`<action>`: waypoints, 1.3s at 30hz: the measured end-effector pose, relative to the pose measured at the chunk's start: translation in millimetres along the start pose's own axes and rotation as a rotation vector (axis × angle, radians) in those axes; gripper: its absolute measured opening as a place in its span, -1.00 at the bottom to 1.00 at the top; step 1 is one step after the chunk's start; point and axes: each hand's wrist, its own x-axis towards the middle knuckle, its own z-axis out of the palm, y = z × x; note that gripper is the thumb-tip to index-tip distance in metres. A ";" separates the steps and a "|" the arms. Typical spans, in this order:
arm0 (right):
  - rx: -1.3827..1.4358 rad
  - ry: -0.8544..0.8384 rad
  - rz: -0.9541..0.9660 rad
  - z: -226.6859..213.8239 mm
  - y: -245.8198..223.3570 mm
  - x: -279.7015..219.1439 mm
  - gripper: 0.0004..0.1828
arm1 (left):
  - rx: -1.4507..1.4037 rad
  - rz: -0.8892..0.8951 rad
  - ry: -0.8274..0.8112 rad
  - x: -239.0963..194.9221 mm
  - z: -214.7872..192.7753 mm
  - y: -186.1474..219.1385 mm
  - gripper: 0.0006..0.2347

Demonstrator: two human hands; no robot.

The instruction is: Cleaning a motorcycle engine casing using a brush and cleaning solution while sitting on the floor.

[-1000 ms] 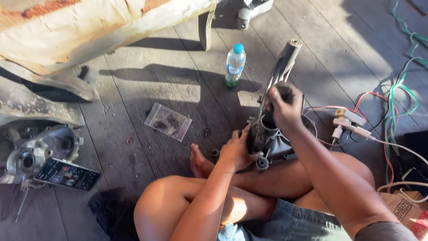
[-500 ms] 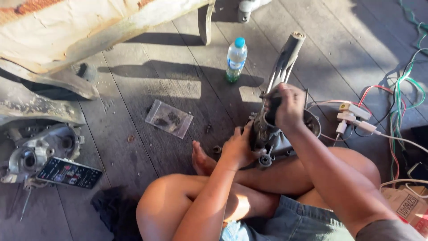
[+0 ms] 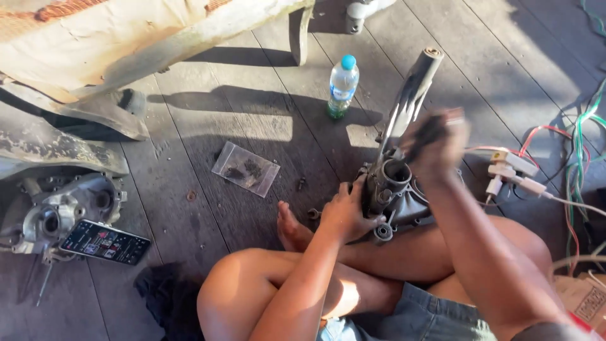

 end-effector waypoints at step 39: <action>0.155 -0.245 -0.177 -32.7 59.7 46.1 -0.63 | 0.065 0.044 0.012 5.0 -1.6 0.4 -0.15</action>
